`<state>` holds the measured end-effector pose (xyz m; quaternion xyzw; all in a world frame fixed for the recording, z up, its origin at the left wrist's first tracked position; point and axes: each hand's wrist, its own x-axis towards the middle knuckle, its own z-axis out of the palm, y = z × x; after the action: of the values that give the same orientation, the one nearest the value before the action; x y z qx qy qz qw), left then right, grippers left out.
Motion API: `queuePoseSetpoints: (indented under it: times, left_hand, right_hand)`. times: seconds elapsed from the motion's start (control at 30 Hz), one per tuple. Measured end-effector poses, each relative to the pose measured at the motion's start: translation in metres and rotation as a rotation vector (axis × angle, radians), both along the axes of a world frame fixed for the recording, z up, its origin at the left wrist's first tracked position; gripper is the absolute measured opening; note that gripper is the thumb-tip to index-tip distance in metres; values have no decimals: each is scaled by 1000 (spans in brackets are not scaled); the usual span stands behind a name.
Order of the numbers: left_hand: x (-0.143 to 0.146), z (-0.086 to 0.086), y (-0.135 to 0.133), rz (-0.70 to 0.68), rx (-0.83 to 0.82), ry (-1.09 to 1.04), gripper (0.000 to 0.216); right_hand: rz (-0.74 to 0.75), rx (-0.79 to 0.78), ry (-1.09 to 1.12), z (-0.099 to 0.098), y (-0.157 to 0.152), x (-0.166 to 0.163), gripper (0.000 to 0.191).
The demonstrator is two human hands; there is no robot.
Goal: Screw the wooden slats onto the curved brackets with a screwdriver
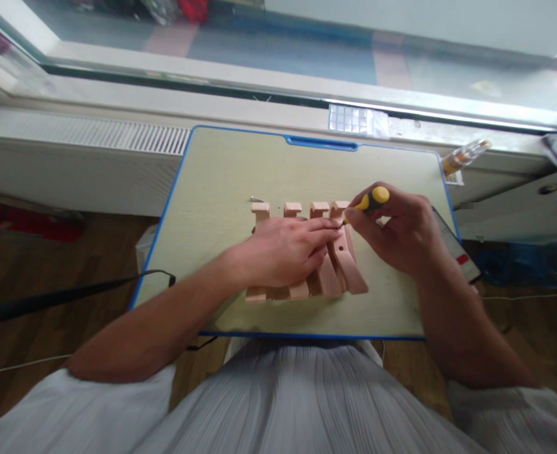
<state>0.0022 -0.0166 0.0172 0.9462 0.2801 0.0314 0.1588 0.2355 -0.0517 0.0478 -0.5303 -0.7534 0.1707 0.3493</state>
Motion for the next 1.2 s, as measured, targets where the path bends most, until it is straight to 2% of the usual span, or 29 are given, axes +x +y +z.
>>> queuePoseSetpoints:
  times: [0.2,0.43,0.6,0.8,0.9,1.07,1.2]
  left_hand:
    - [0,1,0,-8,-4,-8,47]
    - [0,1,0,-5,0,9,48]
    - [-1,2,-1,-10,-6,-15,47]
    - [-1,2,-1,-9,-18,-10,47]
    - [-1,2,-1,-11,-18,-12,47]
    - [-1,2,-1,-14,-21,-13,47]
    - [0,5,-2,-4,-26,-3,48]
  right_hand:
    - [-51,39,-11,-5,2,0,21]
    - [-138,127,1,-19,7,-8,39]
    - [-132,54,57,-18,4,-10,17]
    - [-84,-38,233,-21,3,-6,22]
    - [-68,-122,266,-16,2,-2,24]
    - [16,-269,218,6,0,7,22]
    - [8,-186,-16,18,4,10,13]
